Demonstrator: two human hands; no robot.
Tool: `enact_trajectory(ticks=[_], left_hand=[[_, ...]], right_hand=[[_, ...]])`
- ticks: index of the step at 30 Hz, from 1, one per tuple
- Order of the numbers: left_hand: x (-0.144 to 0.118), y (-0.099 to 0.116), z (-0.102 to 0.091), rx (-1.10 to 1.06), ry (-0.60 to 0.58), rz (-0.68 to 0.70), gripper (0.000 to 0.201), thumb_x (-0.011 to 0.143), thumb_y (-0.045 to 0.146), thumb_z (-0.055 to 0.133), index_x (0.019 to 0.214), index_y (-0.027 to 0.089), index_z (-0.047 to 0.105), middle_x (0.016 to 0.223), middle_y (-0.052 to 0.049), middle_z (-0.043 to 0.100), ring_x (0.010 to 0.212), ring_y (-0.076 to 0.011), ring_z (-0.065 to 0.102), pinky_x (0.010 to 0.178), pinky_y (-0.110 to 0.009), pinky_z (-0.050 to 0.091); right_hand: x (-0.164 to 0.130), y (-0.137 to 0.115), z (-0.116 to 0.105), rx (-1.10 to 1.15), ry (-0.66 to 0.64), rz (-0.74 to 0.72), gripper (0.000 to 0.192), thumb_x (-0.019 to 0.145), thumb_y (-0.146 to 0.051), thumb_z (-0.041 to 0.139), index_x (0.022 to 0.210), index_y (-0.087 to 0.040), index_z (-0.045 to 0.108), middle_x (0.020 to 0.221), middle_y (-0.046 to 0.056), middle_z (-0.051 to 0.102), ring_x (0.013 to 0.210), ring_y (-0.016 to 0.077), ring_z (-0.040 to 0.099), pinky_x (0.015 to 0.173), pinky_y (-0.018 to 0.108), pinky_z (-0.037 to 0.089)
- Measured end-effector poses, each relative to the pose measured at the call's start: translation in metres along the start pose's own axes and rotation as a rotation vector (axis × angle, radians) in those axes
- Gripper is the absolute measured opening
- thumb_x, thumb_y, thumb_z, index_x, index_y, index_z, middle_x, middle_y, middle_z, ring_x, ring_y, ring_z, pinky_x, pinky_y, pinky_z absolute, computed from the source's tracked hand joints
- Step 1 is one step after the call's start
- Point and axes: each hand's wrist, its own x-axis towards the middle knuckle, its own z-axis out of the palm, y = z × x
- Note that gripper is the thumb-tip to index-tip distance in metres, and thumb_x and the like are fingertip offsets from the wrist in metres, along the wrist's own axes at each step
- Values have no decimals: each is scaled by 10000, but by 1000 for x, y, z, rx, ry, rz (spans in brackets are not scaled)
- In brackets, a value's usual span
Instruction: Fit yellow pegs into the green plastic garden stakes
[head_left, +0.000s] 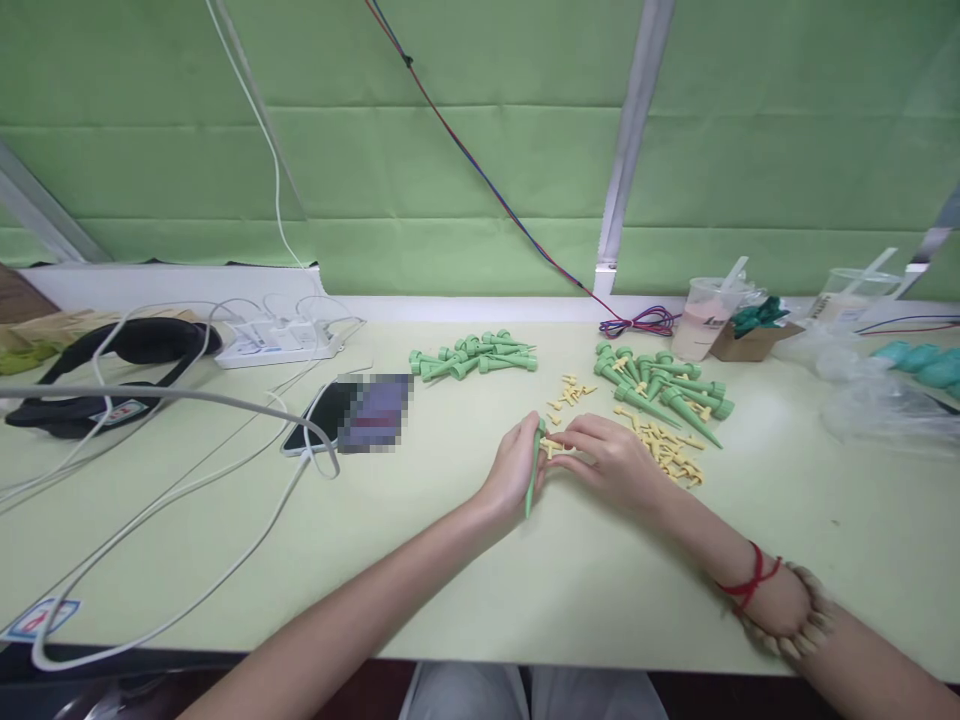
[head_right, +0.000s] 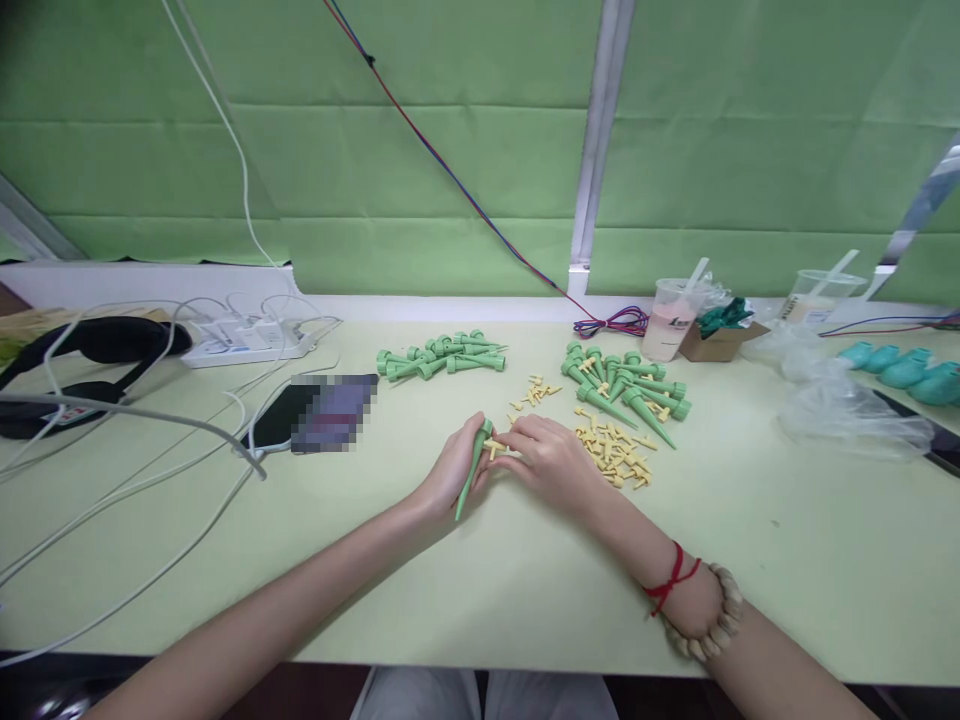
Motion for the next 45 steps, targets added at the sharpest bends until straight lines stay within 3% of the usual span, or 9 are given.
enact_trajectory(ticks=[5,9,16,19,23,26,31,39,45], left_hand=[[-7,4,3,94,8,123,313,810,443,416,624,195,382,445,75,302,377,-71,302,381,-189,249],[-9,6,3,199,14,229,311,821,458,418,681,181,429,507,72,302,432,-70,299,424,-193,258],[-10,-4,-3,311,-41,441,300,840,462,409,735,185,459,611,46,377,526,-81,313,505,-198,289],[-9,-5,-2,299,-59,430,300,842,469,401,763,188,468,596,48,380,517,-83,325,495,-198,292],[-8,-3,2,115,-66,265,324,839,486,380,719,190,434,533,59,363,459,-78,340,444,-187,290],[-7,3,4,31,-12,148,308,844,473,353,732,198,437,458,77,316,380,-76,300,387,-183,259],[-4,7,1,64,-30,104,373,842,500,321,622,203,372,370,76,290,315,-79,280,352,-196,251],[-1,-3,-4,149,-134,74,506,791,656,277,580,206,371,318,66,274,289,-79,234,337,-209,183],[-10,0,0,188,-83,251,505,814,624,279,609,191,439,425,43,353,410,-99,322,445,-223,280]], right_hand=[[2,-1,0,-138,31,-120,261,907,-296,418,837,-132,609,687,58,575,627,152,487,581,269,378],[2,-9,-2,-80,26,-65,325,924,-292,354,705,-148,548,664,59,524,645,161,451,592,276,359],[7,-25,2,796,-156,599,471,888,-518,293,544,-196,303,527,-36,298,493,105,320,500,250,306],[10,-26,3,1117,-270,755,512,837,-620,293,535,-208,247,513,-60,206,441,84,252,445,239,281],[8,-23,-3,665,-173,603,455,873,-520,344,593,-176,442,549,-19,386,530,113,392,526,248,333],[5,-18,-8,284,-58,423,254,849,-426,484,866,-180,545,735,24,539,665,142,496,591,253,386],[4,-5,-10,45,11,101,215,895,-320,450,1020,-189,567,918,75,617,817,169,576,682,270,450],[7,1,-17,11,33,-66,214,919,-228,388,931,-155,589,786,86,599,733,165,554,645,273,449],[7,-8,-15,243,83,100,194,877,-274,451,721,-183,522,671,41,511,646,150,481,582,268,400]])
